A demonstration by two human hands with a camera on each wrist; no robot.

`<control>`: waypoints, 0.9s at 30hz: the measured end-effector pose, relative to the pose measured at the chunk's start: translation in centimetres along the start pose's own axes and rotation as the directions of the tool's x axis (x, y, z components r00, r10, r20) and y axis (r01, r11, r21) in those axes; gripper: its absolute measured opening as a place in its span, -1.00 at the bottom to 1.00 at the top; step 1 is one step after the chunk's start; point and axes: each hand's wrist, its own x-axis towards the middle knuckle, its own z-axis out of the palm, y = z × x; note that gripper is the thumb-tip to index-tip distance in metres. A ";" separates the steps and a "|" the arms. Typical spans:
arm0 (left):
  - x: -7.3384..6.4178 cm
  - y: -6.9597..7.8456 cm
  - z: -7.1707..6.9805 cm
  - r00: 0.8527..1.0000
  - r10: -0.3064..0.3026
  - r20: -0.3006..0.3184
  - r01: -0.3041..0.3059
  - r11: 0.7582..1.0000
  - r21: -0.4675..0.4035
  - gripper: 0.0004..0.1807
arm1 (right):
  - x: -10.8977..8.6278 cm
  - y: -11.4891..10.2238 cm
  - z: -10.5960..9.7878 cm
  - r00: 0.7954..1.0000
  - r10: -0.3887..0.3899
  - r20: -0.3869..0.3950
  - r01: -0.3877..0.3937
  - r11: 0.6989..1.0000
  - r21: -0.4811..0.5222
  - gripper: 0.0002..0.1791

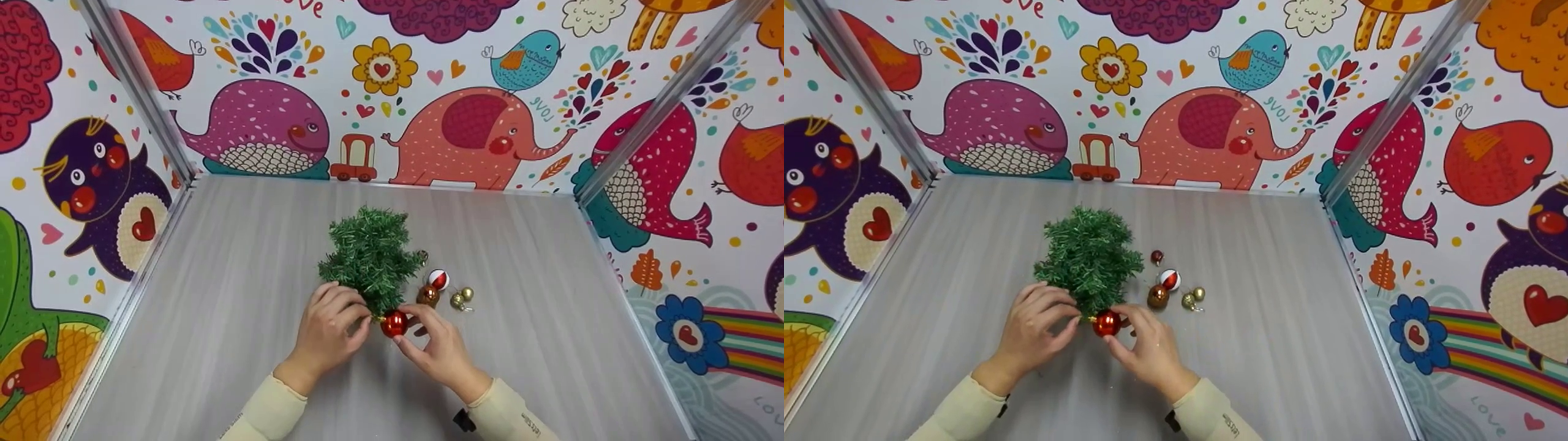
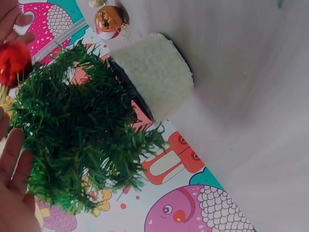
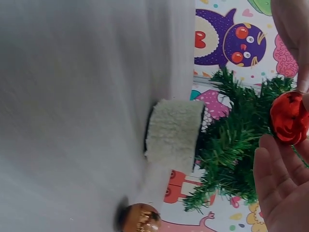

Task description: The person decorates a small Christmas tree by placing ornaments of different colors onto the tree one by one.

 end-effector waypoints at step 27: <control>-0.2 0.7 -0.4 0.998 0.007 0.070 -0.007 1.000 -0.007 -0.92 | 0.7 -0.9 2.4 0.991 -0.125 -0.050 0.126 0.992 0.011 -0.74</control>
